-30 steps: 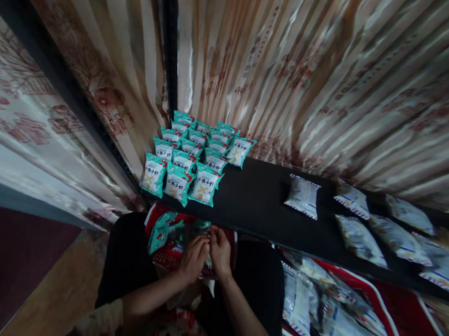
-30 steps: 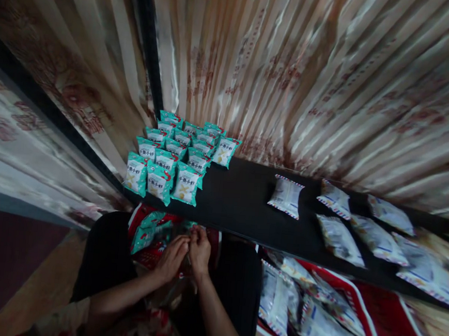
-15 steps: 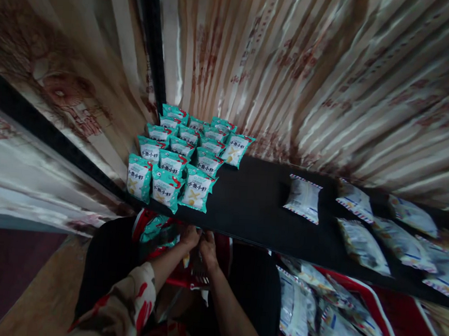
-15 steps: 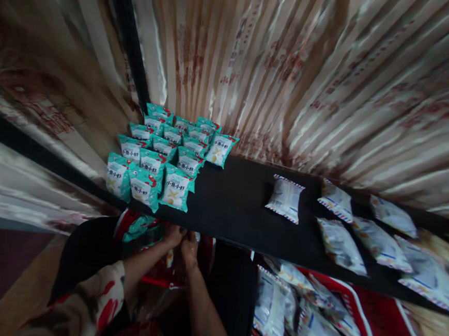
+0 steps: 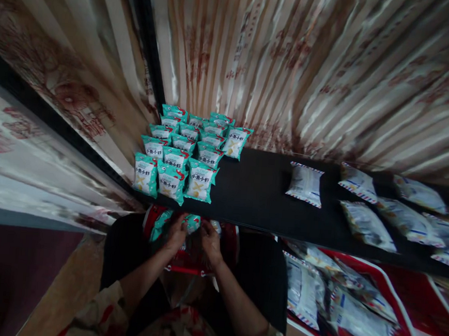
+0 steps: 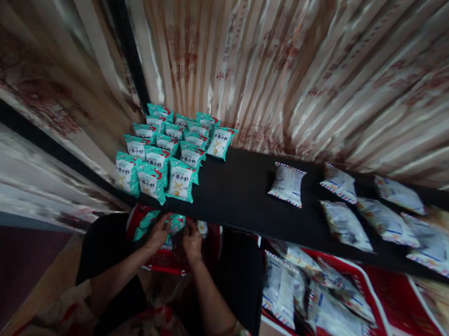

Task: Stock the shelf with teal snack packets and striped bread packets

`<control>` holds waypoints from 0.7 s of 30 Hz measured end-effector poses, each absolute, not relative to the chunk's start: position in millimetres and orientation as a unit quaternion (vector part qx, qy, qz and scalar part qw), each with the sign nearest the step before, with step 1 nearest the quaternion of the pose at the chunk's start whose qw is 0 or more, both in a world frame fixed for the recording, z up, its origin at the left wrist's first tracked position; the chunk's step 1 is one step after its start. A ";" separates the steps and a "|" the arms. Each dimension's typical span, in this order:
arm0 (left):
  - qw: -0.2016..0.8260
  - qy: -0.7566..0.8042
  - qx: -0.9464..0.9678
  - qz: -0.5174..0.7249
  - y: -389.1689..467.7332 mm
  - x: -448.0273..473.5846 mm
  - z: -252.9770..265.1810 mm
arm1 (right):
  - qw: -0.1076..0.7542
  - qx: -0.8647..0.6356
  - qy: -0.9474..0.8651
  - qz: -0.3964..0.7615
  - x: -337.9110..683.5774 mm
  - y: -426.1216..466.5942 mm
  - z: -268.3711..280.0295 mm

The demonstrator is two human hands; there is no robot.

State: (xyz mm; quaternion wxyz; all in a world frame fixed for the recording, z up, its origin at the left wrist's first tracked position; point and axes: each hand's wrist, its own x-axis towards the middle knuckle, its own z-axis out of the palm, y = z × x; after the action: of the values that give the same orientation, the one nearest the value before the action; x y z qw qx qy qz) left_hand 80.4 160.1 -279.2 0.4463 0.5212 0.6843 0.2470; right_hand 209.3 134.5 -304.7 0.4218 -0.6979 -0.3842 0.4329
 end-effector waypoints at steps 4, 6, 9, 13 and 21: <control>0.498 0.656 0.509 0.251 139.1 63.1 -258.3 | 0.409 -0.702 -0.395 0.428 208.7 121.6 -290.1; 0.506 0.651 0.505 0.257 130.7 54.6 -248.5 | 0.404 -0.691 -0.415 0.433 208.3 114.0 -281.3; 0.519 0.638 0.497 0.275 121.6 42.6 -236.2 | 0.396 -0.664 -0.454 0.443 208.6 102.4 -263.9; 0.519 0.618 0.508 0.300 114.3 33.4 -218.6 | 0.395 -0.635 -0.530 0.399 210.3 87.3 -231.3; 0.424 0.625 0.576 0.313 110.3 50.0 -163.8 | 0.370 -0.584 -0.682 0.240 204.6 60.0 -196.8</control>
State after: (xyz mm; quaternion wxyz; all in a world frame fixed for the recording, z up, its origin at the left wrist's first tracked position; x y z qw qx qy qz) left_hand 50.0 110.3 -163.8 0.4240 0.5757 0.6253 0.3125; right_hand 204.6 60.0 -196.8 0.3699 -0.5837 -0.6818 0.2399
